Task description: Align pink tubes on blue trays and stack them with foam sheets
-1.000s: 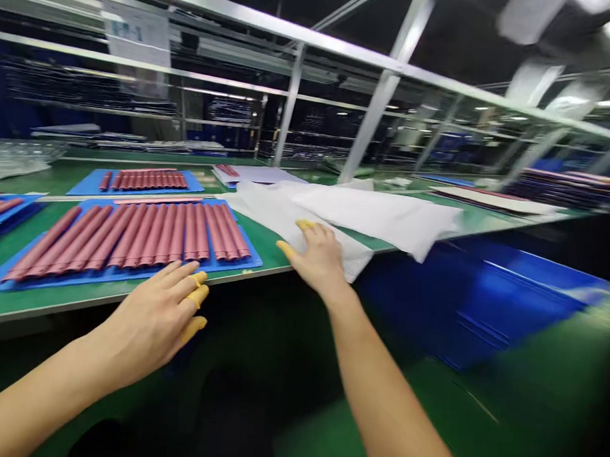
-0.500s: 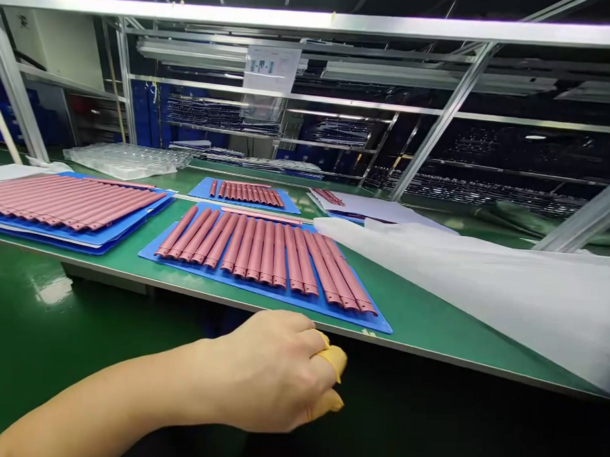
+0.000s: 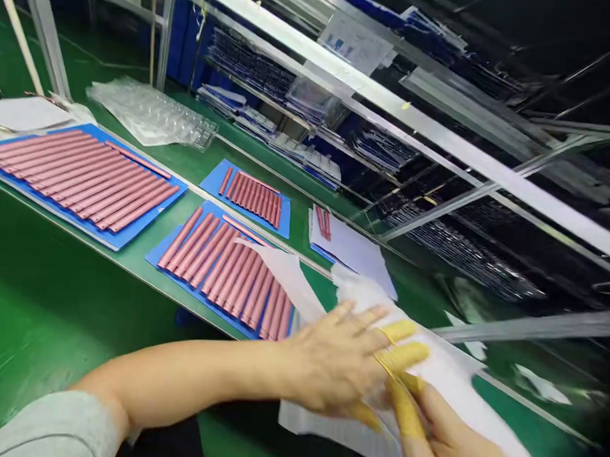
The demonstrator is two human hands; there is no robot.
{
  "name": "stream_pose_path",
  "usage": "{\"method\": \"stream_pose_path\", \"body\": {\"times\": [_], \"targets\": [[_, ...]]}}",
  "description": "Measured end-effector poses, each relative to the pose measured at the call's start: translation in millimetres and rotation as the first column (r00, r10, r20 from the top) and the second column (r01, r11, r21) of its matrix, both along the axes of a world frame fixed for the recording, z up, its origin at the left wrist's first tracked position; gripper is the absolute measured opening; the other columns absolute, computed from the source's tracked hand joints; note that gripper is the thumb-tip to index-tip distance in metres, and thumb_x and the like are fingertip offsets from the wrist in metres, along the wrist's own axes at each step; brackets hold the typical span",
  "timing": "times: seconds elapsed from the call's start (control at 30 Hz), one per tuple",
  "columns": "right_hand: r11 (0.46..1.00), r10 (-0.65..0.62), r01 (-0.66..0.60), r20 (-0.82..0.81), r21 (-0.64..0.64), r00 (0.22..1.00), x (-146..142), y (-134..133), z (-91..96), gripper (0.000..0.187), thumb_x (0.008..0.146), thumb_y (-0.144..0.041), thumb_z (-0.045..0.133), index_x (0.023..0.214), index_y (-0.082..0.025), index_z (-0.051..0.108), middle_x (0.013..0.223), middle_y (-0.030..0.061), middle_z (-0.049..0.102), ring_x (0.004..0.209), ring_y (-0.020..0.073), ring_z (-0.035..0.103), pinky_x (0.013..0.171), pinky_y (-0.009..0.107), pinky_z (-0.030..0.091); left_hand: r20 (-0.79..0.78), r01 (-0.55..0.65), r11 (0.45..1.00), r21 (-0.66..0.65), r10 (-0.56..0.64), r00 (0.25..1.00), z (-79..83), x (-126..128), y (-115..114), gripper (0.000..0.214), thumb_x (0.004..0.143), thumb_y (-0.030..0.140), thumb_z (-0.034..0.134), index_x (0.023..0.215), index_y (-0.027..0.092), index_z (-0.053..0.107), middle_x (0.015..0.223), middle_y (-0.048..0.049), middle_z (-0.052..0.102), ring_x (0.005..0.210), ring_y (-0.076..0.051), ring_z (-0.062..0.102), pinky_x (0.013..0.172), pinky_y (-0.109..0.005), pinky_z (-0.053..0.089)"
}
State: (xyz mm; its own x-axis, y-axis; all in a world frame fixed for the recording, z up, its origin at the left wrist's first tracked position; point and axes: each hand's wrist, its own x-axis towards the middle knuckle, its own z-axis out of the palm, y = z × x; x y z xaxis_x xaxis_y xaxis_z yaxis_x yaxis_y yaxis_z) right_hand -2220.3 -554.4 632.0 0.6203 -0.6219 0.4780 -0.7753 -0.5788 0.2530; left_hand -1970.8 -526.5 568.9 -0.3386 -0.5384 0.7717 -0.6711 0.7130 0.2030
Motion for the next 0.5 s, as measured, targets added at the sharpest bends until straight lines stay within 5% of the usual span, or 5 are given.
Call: {"method": "stream_pose_path", "body": {"times": [0.1,0.23,0.37,0.5], "targets": [[0.987,0.107,-0.105,-0.006,0.120,0.994,-14.2,7.7,23.4,0.055,0.111,-0.065,0.037,0.102,-0.027,0.076,0.061,0.0017,0.070,0.041,0.0171,0.059,0.045,0.028,0.045,0.045,0.046,0.957,0.286,-0.061,0.997,14.4,-6.1,-33.3,0.073,0.091,0.025,0.080,0.158,0.008,0.055,0.159,-0.0207,0.061,0.162,-0.040,0.041,0.134,-0.062,0.035],[0.998,0.006,-0.014,-0.135,-0.060,0.991,-36.7,22.2,52.9,0.058,0.112,-0.055,0.040,0.085,-0.021,0.078,0.049,0.0021,0.060,0.037,0.0157,0.050,0.044,0.027,0.037,0.031,-0.026,0.829,0.558,0.011,0.999,18.9,-16.1,-59.1,0.029,0.088,0.002,0.061,0.109,0.007,0.080,0.109,-0.0214,0.081,0.117,-0.032,0.074,0.111,-0.049,0.056],[0.951,-0.096,0.038,-0.177,-0.308,0.979,-55.4,37.7,87.1,0.062,0.114,-0.050,0.041,0.078,-0.017,0.079,0.048,0.0044,0.059,0.037,0.0142,0.049,0.043,0.026,0.029,-0.036,0.004,0.818,0.575,0.020,0.999,45.7,-46.4,-51.6,0.017,0.092,0.009,0.067,0.101,0.011,0.081,0.099,-0.0176,0.081,0.097,-0.029,0.078,0.090,-0.041,0.062],[0.859,-0.204,0.159,-0.040,-0.487,0.978,-84.2,54.1,114.6,0.052,0.112,-0.045,0.049,0.084,-0.016,0.081,0.042,0.0011,0.051,0.035,0.0141,0.045,0.040,0.026,0.028,-0.034,-0.010,0.899,0.438,0.028,0.999,74.8,-65.8,-30.9,0.010,0.090,0.010,0.073,0.091,0.018,0.080,0.087,-0.0080,0.080,0.088,-0.021,0.078,0.084,-0.033,0.062]]}}
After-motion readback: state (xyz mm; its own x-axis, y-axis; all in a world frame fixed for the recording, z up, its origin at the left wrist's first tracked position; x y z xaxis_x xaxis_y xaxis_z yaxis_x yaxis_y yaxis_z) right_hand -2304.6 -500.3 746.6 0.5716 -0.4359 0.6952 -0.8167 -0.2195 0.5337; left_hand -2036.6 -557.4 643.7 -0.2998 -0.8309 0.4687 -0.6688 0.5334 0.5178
